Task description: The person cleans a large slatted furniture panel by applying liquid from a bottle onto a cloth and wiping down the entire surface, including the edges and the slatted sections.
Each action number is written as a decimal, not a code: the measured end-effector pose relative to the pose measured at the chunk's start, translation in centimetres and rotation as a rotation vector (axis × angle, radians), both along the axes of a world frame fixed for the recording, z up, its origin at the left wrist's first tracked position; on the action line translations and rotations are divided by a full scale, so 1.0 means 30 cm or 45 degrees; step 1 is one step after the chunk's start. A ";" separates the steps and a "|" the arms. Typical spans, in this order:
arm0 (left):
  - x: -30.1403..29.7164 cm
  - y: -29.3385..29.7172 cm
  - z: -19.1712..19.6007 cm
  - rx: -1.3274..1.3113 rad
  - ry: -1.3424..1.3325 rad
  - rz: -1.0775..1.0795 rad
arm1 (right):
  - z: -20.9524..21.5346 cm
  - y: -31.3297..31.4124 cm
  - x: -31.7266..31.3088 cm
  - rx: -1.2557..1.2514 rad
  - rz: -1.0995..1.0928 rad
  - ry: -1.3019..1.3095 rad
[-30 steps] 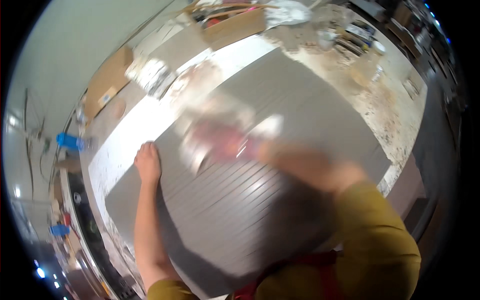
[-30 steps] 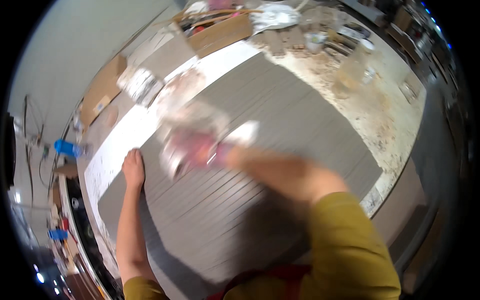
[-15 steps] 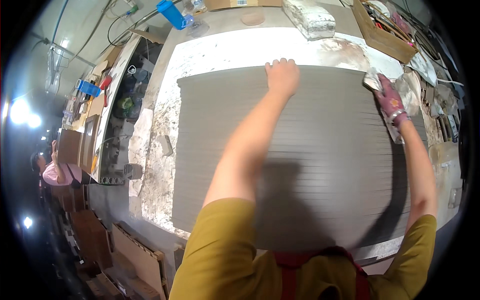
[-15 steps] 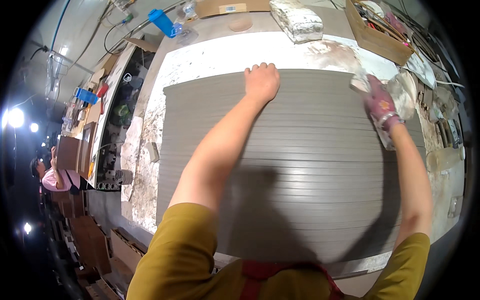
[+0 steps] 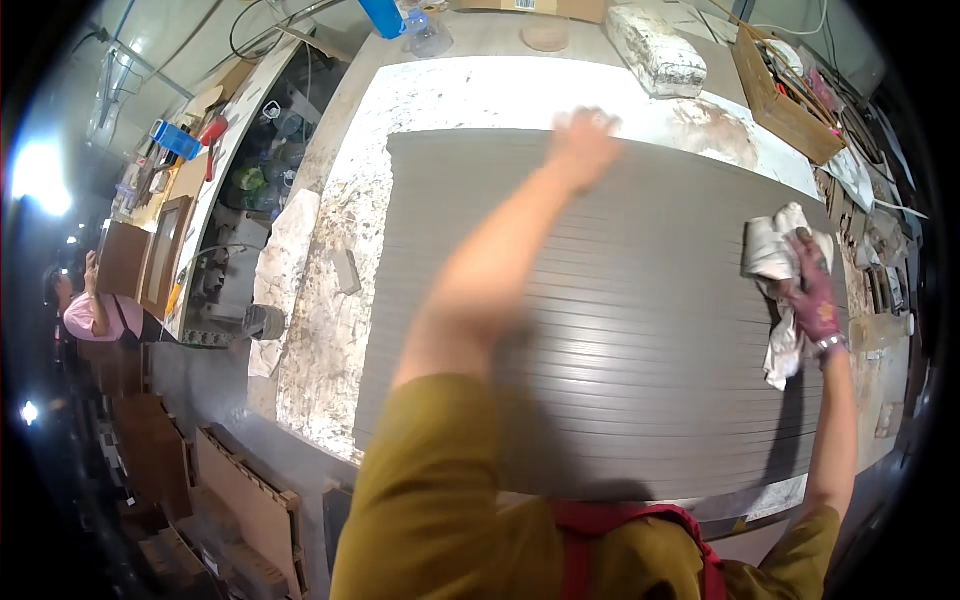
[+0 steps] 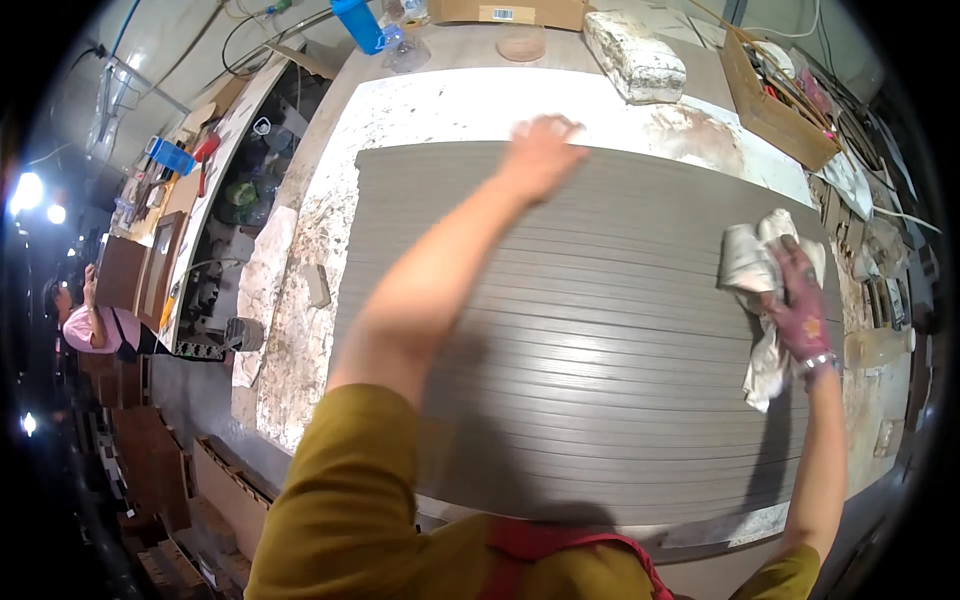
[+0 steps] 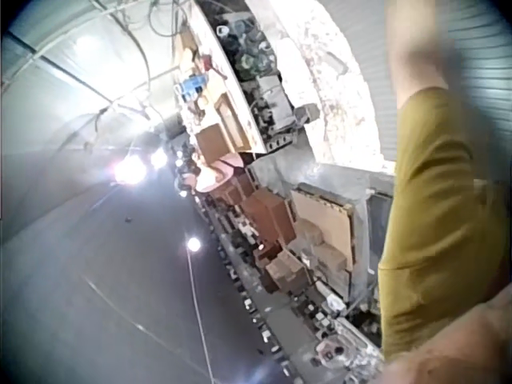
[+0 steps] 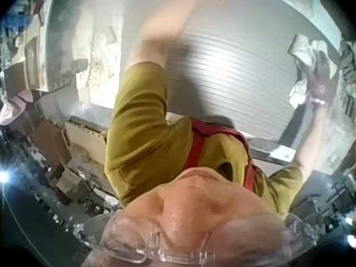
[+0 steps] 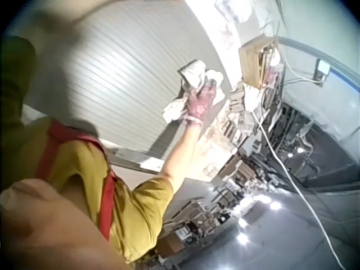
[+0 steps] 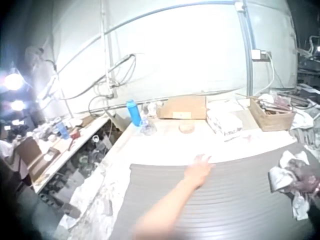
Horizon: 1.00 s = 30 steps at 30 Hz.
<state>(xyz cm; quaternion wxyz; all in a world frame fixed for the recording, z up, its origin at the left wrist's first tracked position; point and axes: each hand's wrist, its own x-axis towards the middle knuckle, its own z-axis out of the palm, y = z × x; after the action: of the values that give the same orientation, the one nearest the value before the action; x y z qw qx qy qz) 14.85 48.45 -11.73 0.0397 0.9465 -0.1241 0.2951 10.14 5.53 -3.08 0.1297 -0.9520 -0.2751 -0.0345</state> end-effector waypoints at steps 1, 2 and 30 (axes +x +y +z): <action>-0.017 0.116 0.063 -0.056 -0.009 0.057 | -0.088 -0.083 0.028 -0.269 0.073 -0.227; -0.037 0.304 0.088 -0.337 0.059 0.188 | -0.147 -0.125 0.034 -0.089 0.002 -0.215; -0.313 0.810 -0.033 -2.324 0.370 -0.186 | -0.150 1.347 -0.087 0.202 0.522 -0.220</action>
<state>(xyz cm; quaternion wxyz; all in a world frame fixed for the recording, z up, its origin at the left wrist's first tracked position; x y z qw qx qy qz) 5.45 72.75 -12.73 0.8032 0.5662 0.1033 0.1539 7.54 45.95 -7.58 0.1844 -0.8565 -0.4694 -0.1104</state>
